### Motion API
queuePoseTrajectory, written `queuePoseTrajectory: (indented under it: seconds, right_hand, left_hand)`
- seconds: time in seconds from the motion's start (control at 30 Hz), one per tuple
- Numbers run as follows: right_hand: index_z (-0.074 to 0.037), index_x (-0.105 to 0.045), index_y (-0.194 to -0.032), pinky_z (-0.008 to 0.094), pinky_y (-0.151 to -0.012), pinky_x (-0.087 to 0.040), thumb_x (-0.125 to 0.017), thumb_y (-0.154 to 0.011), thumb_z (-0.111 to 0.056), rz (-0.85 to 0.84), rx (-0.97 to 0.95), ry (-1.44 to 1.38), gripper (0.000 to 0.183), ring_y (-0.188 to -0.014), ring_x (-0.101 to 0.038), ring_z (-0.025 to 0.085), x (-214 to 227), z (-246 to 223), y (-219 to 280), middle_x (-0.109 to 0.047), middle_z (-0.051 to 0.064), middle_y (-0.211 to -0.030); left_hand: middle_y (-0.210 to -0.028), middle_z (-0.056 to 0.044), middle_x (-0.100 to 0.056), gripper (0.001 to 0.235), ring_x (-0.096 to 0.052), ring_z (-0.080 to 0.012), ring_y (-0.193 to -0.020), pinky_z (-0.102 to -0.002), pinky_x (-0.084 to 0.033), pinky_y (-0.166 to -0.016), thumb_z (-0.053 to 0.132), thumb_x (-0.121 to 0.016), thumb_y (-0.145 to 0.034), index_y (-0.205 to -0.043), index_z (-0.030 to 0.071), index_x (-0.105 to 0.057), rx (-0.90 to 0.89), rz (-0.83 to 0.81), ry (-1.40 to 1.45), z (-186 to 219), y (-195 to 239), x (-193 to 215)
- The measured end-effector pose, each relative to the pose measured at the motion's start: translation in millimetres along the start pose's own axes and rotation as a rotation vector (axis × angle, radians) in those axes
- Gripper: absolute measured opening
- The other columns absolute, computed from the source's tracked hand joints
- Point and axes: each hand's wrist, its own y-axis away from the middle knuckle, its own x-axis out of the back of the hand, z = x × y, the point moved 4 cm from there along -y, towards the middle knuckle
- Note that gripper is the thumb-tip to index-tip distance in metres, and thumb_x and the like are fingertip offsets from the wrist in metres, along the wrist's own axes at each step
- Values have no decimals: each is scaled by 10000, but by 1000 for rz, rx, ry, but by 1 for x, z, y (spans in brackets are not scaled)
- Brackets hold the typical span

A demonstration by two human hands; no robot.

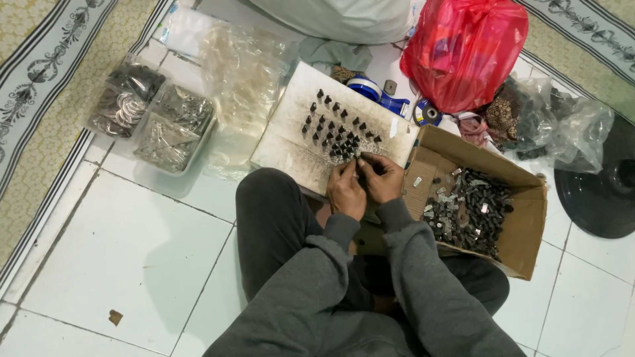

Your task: The person sits on the floor and repeatedly picks up small metal pieces from a cardboard box, joins them together by hand, and places the assembled units onto a white board. The process continues with the person handling the components one at a time.

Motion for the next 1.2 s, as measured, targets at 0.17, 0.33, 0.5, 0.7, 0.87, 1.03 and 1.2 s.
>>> queuePoseTrajectory:
  seconds: [0.17, 0.33, 0.5, 0.7, 0.87, 1.03, 1.2]
  right_hand:
    - [-63, -835, -1085, 323, -775, -610, -863, -885, -45, 15, -17, -22, 203, -861, -707, 120, -3, 2, -1, -804, 129, -916]
    - [-106, -856, -1007, 306, -737, -615, -874, -844, -29, 20, -23, 19, 181, -826, -743, 124, -5, 4, 0, -807, 121, -883]
    - [-95, -859, -964, 342, -731, -617, -858, -822, 15, -19, 8, 18, 180, -832, -755, 175, -6, -2, 1, -805, 147, -875]
    - [-89, -860, -970, 333, -714, -615, -866, -824, -6, -15, -8, 16, 167, -818, -744, 157, -5, -7, 6, -801, 145, -864]
    - [-55, -849, -973, 352, -729, -612, -866, -829, 0, -16, -12, -11, 155, -846, -731, 179, 0, -7, 8, -797, 180, -881]
    - [-70, -852, -967, 355, -736, -611, -863, -827, -5, -7, -15, -1, 155, -875, -740, 181, 5, -9, 13, -800, 178, -901]
    - [-46, -824, -995, 353, -675, -620, -944, -821, -59, 40, -1, -37, 212, -794, -721, 161, 41, 1, 18, -782, 155, -840]
  left_hand:
    - [-1169, -222, -642, 413, -698, -417, -968, -502, -651, -808, -33, -522, -986, -1366, 20, -677, 39, -28, 50, 11, -2, 5]
    - [-1187, -227, -613, 436, -699, -402, -956, -495, -659, -802, -36, -493, -1000, -1410, 8, -634, 78, -61, 61, 13, -3, 5]
    - [-1125, -210, -621, 415, -676, -420, -973, -473, -629, -803, -17, -484, -1015, -1406, -29, -624, 69, -65, 10, 28, -5, 13]
    - [-1120, -204, -618, 375, -677, -405, -969, -475, -616, -813, -4, -488, -1030, -1376, -59, -621, 68, -83, -50, 26, -4, 15]
    - [-1104, -196, -615, 354, -672, -413, -958, -490, -621, -802, 47, -493, -1052, -1363, -47, -632, 53, -36, -16, 25, -2, 15]
    - [-1098, -200, -624, 336, -676, -423, -944, -494, -629, -788, 59, -500, -1054, -1339, -47, -643, 41, -14, -28, 31, 5, 21]
    - [-1116, -155, -616, 291, -682, -404, -962, -501, -641, -769, 100, -531, -1075, -1337, 20, -629, 9, -59, 88, 59, 24, 22]
